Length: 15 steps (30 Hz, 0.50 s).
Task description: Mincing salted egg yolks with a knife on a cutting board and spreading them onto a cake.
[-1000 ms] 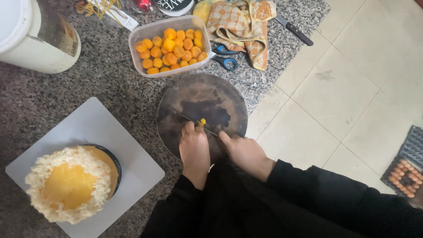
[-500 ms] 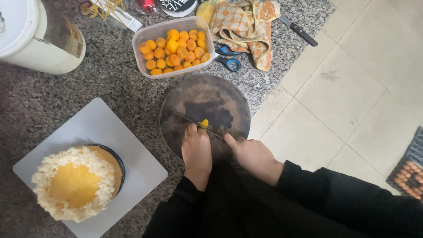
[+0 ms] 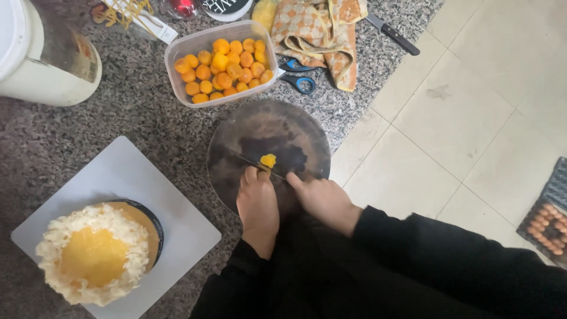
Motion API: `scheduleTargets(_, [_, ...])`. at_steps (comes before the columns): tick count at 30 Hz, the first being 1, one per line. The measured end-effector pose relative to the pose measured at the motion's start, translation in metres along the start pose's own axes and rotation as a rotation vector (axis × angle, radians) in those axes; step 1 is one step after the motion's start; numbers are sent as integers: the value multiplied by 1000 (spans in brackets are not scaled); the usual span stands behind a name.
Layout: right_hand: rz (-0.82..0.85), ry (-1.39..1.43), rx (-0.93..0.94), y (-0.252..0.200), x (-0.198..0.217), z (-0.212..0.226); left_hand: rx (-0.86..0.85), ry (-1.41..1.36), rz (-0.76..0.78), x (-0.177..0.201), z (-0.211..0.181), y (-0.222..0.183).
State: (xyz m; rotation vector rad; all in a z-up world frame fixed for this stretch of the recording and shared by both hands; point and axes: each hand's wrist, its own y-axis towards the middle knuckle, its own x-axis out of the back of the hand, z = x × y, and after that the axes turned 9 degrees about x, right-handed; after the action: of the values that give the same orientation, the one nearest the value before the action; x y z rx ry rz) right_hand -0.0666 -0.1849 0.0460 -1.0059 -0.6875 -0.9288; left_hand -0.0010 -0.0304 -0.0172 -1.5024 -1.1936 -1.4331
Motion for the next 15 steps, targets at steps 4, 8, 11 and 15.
scheduleTargets(4, [70, -38, -18, -19, 9, 7, 9, 15, 36, -14, 4, -8])
scheduleTargets(8, [80, -50, -11, -18, 5, 1, 5, -15, 45, -10, 5, -5])
scheduleTargets(11, [77, -48, -1, -10, 6, 1, 9, -57, 50, -3, 3, -2])
scheduleTargets(15, [64, 14, -30, 2, -2, 1, 1, -81, 45, -12, 7, -6])
